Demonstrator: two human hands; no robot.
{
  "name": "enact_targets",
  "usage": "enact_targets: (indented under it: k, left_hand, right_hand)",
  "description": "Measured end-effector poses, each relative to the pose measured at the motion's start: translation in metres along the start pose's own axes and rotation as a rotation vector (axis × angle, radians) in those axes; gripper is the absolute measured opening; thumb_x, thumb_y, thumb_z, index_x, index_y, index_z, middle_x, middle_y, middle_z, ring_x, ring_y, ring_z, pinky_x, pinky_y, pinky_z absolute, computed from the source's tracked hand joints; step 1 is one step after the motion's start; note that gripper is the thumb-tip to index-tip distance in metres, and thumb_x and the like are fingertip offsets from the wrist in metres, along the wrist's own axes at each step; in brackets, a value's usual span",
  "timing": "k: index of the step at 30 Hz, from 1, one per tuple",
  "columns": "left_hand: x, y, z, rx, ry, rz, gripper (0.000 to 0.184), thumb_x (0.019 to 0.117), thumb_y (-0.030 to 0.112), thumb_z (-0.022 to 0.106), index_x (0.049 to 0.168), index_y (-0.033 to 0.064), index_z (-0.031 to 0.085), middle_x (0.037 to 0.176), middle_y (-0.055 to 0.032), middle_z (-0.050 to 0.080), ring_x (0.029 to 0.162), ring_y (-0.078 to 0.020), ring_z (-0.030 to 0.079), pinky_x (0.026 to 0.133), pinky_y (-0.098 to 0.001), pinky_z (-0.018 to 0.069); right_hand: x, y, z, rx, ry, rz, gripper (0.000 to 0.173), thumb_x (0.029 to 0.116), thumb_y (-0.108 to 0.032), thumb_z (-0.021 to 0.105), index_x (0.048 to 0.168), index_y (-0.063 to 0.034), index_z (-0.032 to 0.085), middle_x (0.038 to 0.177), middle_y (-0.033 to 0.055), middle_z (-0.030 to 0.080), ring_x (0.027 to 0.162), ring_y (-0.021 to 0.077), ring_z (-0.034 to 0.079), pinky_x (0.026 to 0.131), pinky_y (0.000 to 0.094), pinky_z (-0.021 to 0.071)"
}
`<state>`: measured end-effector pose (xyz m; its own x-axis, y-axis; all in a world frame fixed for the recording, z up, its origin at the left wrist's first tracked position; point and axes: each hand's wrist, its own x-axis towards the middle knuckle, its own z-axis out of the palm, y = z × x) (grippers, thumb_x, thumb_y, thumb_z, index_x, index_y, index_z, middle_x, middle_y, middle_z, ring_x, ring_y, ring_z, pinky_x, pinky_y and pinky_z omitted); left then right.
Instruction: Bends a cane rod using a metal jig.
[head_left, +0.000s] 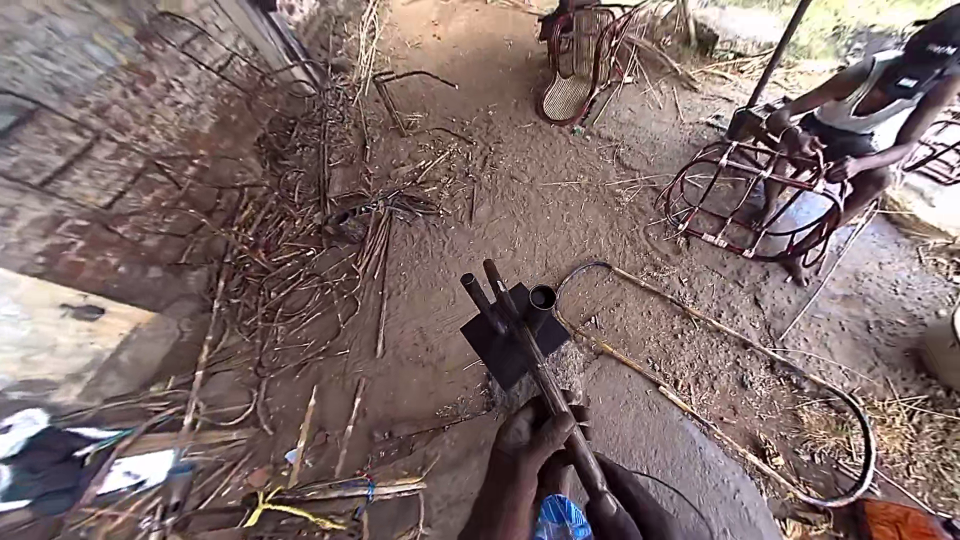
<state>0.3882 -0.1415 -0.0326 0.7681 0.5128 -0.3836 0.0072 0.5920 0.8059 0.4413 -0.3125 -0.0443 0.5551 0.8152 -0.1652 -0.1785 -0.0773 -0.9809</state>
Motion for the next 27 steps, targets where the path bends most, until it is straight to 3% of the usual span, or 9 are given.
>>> enact_targets:
  k: [2,6,8,12,17,20,22,25,27]
  left_hand:
    - [-0.009,0.013,-0.011,0.087,-0.02,0.044,0.033,0.0998,0.006,0.062,0.128,-0.0097,0.058,0.114,-0.0258,0.069,0.1,-0.0322,0.071,0.091,-0.0438,0.0608]
    - [-0.009,0.026,-0.019,0.172,-0.025,0.025,0.023,0.0995,0.003,0.063,0.12,-0.0083,0.064,0.109,-0.0246,0.071,0.094,-0.0302,0.073,0.088,-0.0415,0.0618]
    - [-0.007,0.029,-0.02,0.189,-0.027,0.015,0.024,0.0993,0.003,0.063,0.121,-0.0077,0.064,0.109,-0.0248,0.071,0.093,-0.03,0.073,0.088,-0.0412,0.0619]
    - [-0.005,0.028,-0.025,0.221,0.021,0.0,0.028,0.0994,0.002,0.063,0.126,-0.0053,0.064,0.111,-0.025,0.071,0.093,-0.0312,0.073,0.087,-0.0405,0.0618]
    - [0.002,0.012,-0.03,0.112,-0.102,-0.081,0.035,0.105,0.019,0.056,0.131,-0.0039,0.058,0.112,-0.0253,0.07,0.098,-0.0311,0.072,0.087,-0.042,0.0606]
    - [0.014,-0.008,-0.027,-0.093,-0.216,-0.174,0.041,0.1006,0.036,0.059,0.113,-0.0022,0.065,0.1,-0.0214,0.07,0.093,-0.0279,0.072,0.085,-0.041,0.0607]
    - [0.026,-0.023,-0.019,-0.207,-0.263,-0.22,0.041,0.0989,0.044,0.061,0.094,0.0038,0.067,0.087,-0.0134,0.07,0.084,-0.0224,0.072,0.083,-0.0381,0.0609]
    - [0.044,-0.037,0.007,-0.382,-0.263,-0.199,0.057,0.1071,0.047,0.039,0.062,0.0151,0.054,0.057,0.0015,0.053,0.06,-0.0143,0.062,0.083,-0.0378,0.0575]
    - [0.053,-0.04,0.023,-0.455,-0.164,-0.204,0.06,0.1095,0.041,0.032,0.056,0.0165,0.045,0.048,0.0033,0.044,0.049,-0.0134,0.055,0.076,-0.0374,0.0582]
  right_hand:
    - [0.006,-0.001,0.013,0.156,-0.043,-0.044,0.062,0.1118,-0.044,0.034,0.148,0.0052,0.044,0.085,0.0072,0.063,0.06,0.0149,0.056,0.052,0.0329,0.0523]
    - [0.004,0.0,0.016,0.345,-0.076,0.022,0.077,0.1087,-0.058,0.024,0.15,0.0049,0.041,0.095,0.0132,0.068,0.069,0.0185,0.065,0.058,0.0339,0.0578]
    - [0.002,-0.001,0.014,0.383,-0.118,0.058,0.071,0.1104,-0.052,0.023,0.147,0.0047,0.044,0.094,0.0131,0.068,0.07,0.0184,0.066,0.06,0.0342,0.0589]
    - [0.005,-0.005,0.018,0.382,-0.235,0.099,0.039,0.1091,-0.016,0.044,0.141,0.0059,0.045,0.088,0.0093,0.064,0.067,0.016,0.062,0.058,0.0314,0.0561]
    - [0.013,0.007,0.02,0.426,-0.23,0.14,0.037,0.1085,-0.015,0.044,0.141,0.0028,0.044,0.084,0.0054,0.058,0.06,0.012,0.055,0.053,0.028,0.051]
    - [0.019,0.008,0.016,0.412,-0.167,0.2,0.032,0.1074,-0.017,0.044,0.135,-0.0007,0.049,0.08,0.0022,0.055,0.054,0.008,0.045,0.046,0.0241,0.0394]
    - [0.025,0.009,0.011,0.341,-0.08,0.206,0.025,0.108,-0.023,0.045,0.117,-0.0027,0.056,0.073,-0.0001,0.053,0.051,0.0073,0.043,0.044,0.0237,0.0372]
    - [0.038,0.012,-0.004,0.147,-0.015,0.172,0.034,0.107,-0.037,0.051,0.094,-0.0073,0.062,0.064,-0.0015,0.05,0.048,0.0096,0.043,0.043,0.0279,0.0396]
    - [0.046,0.007,-0.021,0.03,-0.03,0.197,0.038,0.1058,-0.041,0.052,0.09,-0.0083,0.063,0.062,-0.0008,0.05,0.048,0.0121,0.046,0.045,0.0317,0.0423]
